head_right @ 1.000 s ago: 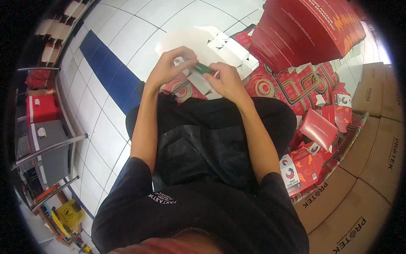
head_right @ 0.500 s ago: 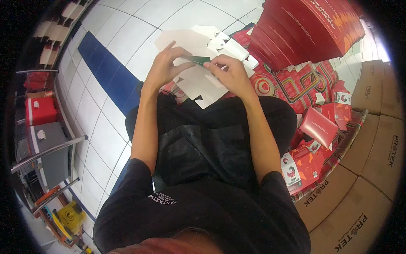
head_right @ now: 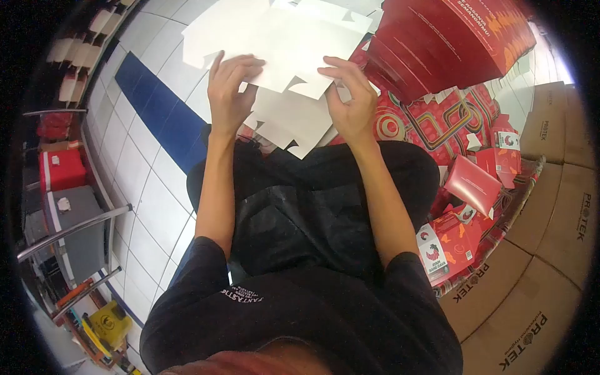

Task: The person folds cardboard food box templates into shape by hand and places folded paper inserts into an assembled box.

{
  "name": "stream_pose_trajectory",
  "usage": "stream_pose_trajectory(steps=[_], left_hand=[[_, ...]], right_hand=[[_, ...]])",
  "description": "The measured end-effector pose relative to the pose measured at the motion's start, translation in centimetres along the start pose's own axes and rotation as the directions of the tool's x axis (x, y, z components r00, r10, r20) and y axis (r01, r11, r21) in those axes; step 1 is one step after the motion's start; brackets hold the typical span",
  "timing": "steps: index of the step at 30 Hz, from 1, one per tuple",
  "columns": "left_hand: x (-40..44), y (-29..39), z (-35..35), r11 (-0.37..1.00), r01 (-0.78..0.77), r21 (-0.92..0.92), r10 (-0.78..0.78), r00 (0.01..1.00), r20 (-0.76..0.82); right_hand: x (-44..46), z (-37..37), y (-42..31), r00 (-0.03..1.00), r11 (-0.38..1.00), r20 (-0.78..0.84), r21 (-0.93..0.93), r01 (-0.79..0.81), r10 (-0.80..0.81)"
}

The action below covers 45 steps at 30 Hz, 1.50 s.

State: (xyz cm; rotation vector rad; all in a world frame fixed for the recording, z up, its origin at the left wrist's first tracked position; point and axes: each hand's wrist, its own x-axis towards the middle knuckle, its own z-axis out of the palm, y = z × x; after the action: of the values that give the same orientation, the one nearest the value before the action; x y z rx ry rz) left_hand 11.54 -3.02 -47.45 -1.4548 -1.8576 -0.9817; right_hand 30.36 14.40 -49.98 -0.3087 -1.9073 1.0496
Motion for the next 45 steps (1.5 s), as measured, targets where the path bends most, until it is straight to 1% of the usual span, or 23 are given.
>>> stream_pose_trajectory(steps=[1,2,3,4,5,6,7,9,13,15,16,19,22,24,28,30,31,37,39,40,42,43,45], left_hand=[[-0.2,-0.3,-0.2,0.991,0.09,-0.098,-0.075,0.986,0.15],[-0.3,-0.6,-0.3,0.965,0.192,-0.181,-0.131,0.944,0.302],[-0.5,-1.1,-0.6,0.964,0.192,-0.186,-0.13,0.944,0.302],[-0.1,-1.0,-1.3,0.894,0.394,-0.213,-0.241,0.825,0.511],[0.1,-0.8,-1.9,0.792,0.581,-0.187,-0.31,0.646,0.698],[0.4,-0.4,-2.5,0.661,0.736,-0.151,-0.374,0.496,0.784],[0.1,-0.5,-2.5,0.661,0.736,-0.148,-0.375,0.494,0.784],[-1.1,-0.9,-2.0,0.56,0.788,-0.255,-0.381,0.519,0.766],[-2.5,-2.4,-0.7,0.643,0.711,-0.286,-0.287,0.569,0.771],[-2.5,-2.1,-0.7,0.571,0.777,-0.266,-0.304,0.501,0.81],[-2.4,-1.9,-0.7,0.571,0.777,-0.265,-0.306,0.501,0.81],[-2.5,-1.4,-0.5,0.56,0.812,-0.167,-0.291,0.381,0.878],[-2.7,-1.4,0.1,0.56,0.798,-0.222,-0.235,0.41,0.881],[-2.4,-1.4,0.1,0.65,0.719,-0.247,-0.204,0.478,0.854],[-2.5,-1.1,-0.1,0.669,0.709,-0.224,-0.234,0.486,0.842],[-3.6,-1.5,0.5,0.665,0.678,-0.314,-0.199,0.566,0.8],[-3.5,-1.3,0.5,0.665,0.678,-0.313,-0.198,0.564,0.802],[-3.4,-0.7,1.0,0.643,0.675,-0.362,-0.147,0.573,0.806],[-3.2,-0.7,1.0,0.504,0.806,-0.31,-0.168,0.443,0.88],[-2.7,-0.3,0.7,0.506,0.805,-0.308,-0.167,0.442,0.881],[-1.8,0.8,0.5,0.593,0.723,-0.354,-0.164,0.539,0.826],[-1.7,1.2,0.8,0.592,0.723,-0.357,-0.163,0.54,0.826],[-1.5,2.0,1.6,0.69,0.575,-0.44,-0.344,0.795,0.499]], right_hand=[[0.1,0.0,0.5,1.0,1.0,-0.003,-0.003,-0.001,0.001],[0.2,-0.1,1.1,0.998,0.998,0.064,0.056,-0.021,0.018],[0.2,-0.2,1.7,0.991,0.992,0.133,0.113,-0.047,0.031],[0.1,-0.3,2.1,0.991,0.993,0.133,0.109,-0.049,0.034],[0.0,-0.5,2.5,0.975,0.981,0.211,0.166,-0.1,0.064],[-0.1,-0.5,2.9,0.954,0.963,0.288,0.221,-0.154,0.086],[-0.1,-0.5,2.9,0.954,0.962,0.289,0.223,-0.155,0.087],[-0.1,-0.5,2.8,0.926,0.967,0.372,0.206,-0.147,0.062],[-0.2,-0.3,1.5,0.885,0.982,0.452,0.086,-0.171,0.114],[-0.8,0.2,1.0,0.877,0.947,0.406,0.078,-0.313,0.256],[-0.7,0.1,0.9,0.877,0.947,0.407,0.078,-0.313,0.256],[-0.6,0.0,0.5,0.845,0.972,0.488,-0.031,-0.233,0.218],[-1.0,0.6,0.2,0.899,0.982,0.4,-0.128,-0.138,0.178],[-1.1,1.2,-0.2,0.973,0.984,0.199,-0.156,-0.09,0.121],[-1.4,1.4,-0.9,0.963,0.992,0.263,-0.124,-0.033,0.064],[-1.7,1.3,-0.9,0.927,0.987,0.371,-0.161,0.007,0.055],[-1.7,1.2,-0.8,0.927,0.987,0.37,-0.161,0.004,0.057],[-1.6,0.4,0.6,0.894,0.987,0.42,-0.097,-0.128,0.157],[-1.5,0.4,-0.1,0.9,0.988,0.415,-0.127,-0.092,0.137],[-1.5,0.7,-0.4,0.901,0.988,0.412,-0.126,-0.093,0.137],[-1.5,1.6,-1.0,0.975,0.987,0.178,-0.119,-0.11,0.13],[-1.6,2.0,-0.9,0.975,0.987,0.178,-0.121,-0.109,0.13],[-2.3,2.9,0.3,0.909,0.918,0.133,-0.047,-0.393,0.396]])
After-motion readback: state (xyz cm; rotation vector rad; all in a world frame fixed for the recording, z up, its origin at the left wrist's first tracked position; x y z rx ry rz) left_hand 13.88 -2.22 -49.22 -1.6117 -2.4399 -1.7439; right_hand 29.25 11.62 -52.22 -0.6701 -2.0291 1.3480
